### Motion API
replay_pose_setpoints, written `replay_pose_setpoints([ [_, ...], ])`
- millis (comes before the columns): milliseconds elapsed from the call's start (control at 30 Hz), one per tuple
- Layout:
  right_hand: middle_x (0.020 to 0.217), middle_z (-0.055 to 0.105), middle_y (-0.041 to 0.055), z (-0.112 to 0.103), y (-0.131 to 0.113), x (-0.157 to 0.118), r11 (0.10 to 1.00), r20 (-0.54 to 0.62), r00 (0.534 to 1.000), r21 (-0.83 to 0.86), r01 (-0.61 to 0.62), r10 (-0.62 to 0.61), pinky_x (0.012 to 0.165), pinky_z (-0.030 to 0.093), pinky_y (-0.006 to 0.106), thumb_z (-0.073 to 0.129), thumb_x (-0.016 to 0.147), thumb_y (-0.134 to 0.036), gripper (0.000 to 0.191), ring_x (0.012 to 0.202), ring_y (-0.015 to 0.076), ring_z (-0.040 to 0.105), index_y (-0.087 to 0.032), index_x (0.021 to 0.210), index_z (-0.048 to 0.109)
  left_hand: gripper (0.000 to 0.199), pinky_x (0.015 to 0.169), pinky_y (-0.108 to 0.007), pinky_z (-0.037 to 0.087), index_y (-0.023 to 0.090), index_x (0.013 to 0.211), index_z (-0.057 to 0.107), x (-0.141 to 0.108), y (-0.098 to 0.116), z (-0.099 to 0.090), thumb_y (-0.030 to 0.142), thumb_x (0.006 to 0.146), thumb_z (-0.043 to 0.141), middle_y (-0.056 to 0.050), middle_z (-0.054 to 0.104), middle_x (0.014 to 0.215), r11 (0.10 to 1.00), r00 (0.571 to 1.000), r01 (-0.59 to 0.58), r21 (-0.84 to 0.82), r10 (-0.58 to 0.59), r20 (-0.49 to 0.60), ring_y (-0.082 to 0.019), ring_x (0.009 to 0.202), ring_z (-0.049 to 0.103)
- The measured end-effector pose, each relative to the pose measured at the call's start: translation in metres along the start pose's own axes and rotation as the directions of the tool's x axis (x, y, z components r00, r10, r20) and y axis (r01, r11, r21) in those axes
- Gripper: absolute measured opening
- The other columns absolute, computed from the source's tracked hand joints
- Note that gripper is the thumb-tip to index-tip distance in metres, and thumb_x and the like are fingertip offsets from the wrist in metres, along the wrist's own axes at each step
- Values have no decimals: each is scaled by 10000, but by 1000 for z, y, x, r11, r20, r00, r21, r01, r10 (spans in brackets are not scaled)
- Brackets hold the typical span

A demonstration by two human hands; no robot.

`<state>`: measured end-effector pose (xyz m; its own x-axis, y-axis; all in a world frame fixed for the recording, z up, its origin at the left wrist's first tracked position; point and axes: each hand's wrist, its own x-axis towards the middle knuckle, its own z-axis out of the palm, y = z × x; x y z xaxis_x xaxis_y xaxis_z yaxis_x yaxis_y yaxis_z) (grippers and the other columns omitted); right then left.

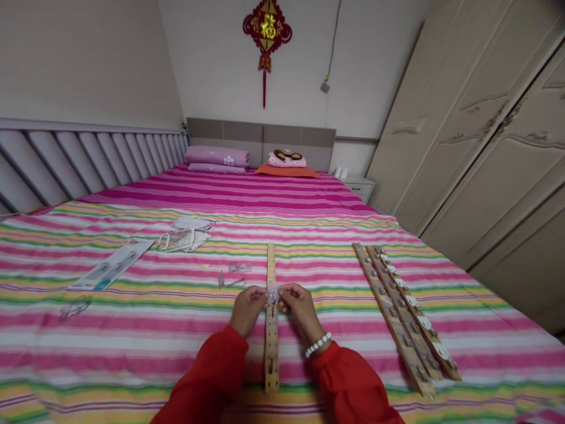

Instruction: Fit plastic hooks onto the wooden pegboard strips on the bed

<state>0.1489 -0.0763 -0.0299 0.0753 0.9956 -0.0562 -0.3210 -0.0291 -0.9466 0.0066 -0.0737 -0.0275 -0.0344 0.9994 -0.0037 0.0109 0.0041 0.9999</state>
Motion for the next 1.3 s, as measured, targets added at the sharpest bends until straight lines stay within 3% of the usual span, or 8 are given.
replay_pose_setpoints([
  [167,424,575,-38,3,12,14,1000,-67,998,15,-19,20,388,341,208,748,516,-309,210,382,94,485,-161,609,631,250,576,-257,433,163,593,628,16,-15,-1,411,587,657,-7,625,556,989,998,-47,143,53,-39,-154,568,574],
  [367,435,585,-28,2,23,19,999,-69,997,-17,-39,38,387,346,217,734,515,-307,186,386,105,492,-166,589,638,212,614,-269,452,176,616,645,20,-31,-2,385,580,652,-20,661,597,978,998,-1,208,12,-54,-175,620,604],
  [1100,398,534,-54,3,37,27,998,-130,991,-54,-25,18,388,326,217,683,533,-269,128,371,90,443,-176,556,598,121,571,-255,438,188,629,586,19,-38,6,259,576,668,35,573,533,972,981,22,233,24,-190,-140,542,562],
  [1300,374,518,-65,3,39,30,993,-161,984,-80,-86,72,364,323,199,673,529,-256,128,347,80,438,-178,550,574,182,542,-244,413,193,698,549,18,-43,7,249,567,663,73,516,510,986,988,17,163,9,-153,-119,492,514],
])
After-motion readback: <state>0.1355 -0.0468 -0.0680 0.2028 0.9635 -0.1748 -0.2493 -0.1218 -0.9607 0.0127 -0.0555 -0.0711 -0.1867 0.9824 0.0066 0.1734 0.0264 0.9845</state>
